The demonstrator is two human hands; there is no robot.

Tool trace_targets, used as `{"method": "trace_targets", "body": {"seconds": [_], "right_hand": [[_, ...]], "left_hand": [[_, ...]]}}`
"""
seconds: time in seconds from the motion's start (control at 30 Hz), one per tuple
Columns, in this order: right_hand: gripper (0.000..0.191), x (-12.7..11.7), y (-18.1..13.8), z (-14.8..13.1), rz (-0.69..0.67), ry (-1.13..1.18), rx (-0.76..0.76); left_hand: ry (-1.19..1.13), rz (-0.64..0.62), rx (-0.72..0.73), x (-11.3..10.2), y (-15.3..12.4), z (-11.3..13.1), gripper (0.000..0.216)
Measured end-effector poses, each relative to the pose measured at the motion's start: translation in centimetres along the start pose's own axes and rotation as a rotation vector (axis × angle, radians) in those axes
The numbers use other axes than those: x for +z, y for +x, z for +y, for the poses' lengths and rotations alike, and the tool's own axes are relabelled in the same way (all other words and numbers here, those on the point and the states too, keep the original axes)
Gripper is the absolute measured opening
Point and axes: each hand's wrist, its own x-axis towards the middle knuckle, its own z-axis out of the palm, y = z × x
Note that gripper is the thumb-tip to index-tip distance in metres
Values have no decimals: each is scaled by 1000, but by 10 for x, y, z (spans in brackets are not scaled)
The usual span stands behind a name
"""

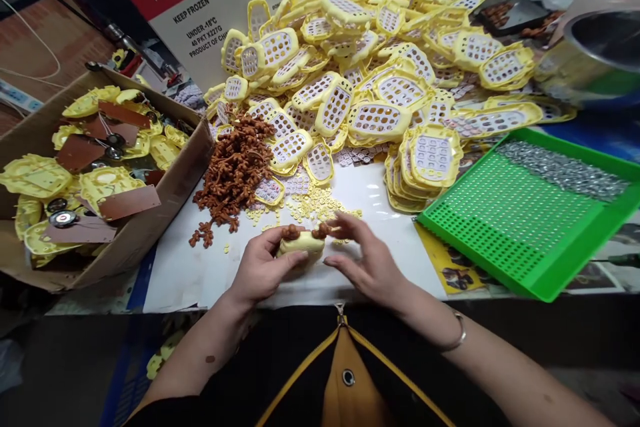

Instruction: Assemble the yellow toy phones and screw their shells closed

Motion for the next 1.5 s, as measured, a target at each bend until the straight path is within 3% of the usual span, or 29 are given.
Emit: {"method": "trace_targets", "body": {"seconds": [0.07, 0.17, 0.23, 0.4, 0.53, 0.67, 0.8, 0.93, 1.0, 1.13, 1.27, 1.37, 1.5], "right_hand": [[54, -5, 3, 0, 40, -30, -73], [22, -11, 4, -2, -40, -47, -90], [13, -15, 2, -2, -31, -27, -42], [21, -18, -9, -1, -49, 6, -32], [5, -7, -16, 3, 100, -43, -60], [9, -5, -21, 9, 101, 2, -51], [13, -18, -23, 11, 40, -80, -10], [34, -20, -22, 3, 6, -390, -231], [25, -15, -21, -3, -47, -490, -296], [12, -7, -20, -5, 12, -500, -252], [13, -13, -20, -2, -18, -442, -207], [25, -17, -19, -7, -40, -585, -244], [27, -11, -19, -17, -108, -590, -314]], "left_hand": [[284, -52, 110, 1, -1, 6, 28], [554, -147, 246, 6, 0, 9, 31], [638, -162, 268, 9, 0, 5, 31], [718, -194, 447, 23, -6, -9, 29], [894, -111, 566, 36, -9, -13, 31], [868, -192, 518, 33, -6, -12, 32], [725, -116, 396, 15, -7, -17, 34], [693, -124, 375, 13, -14, -23, 37], [741, -136, 394, 19, -16, -23, 40], [848, -157, 413, 24, -14, -22, 36], [721, -165, 374, 13, -13, -23, 33], [632, -114, 328, 5, -17, -24, 32], [690, -143, 389, 12, -23, -19, 40]]}}
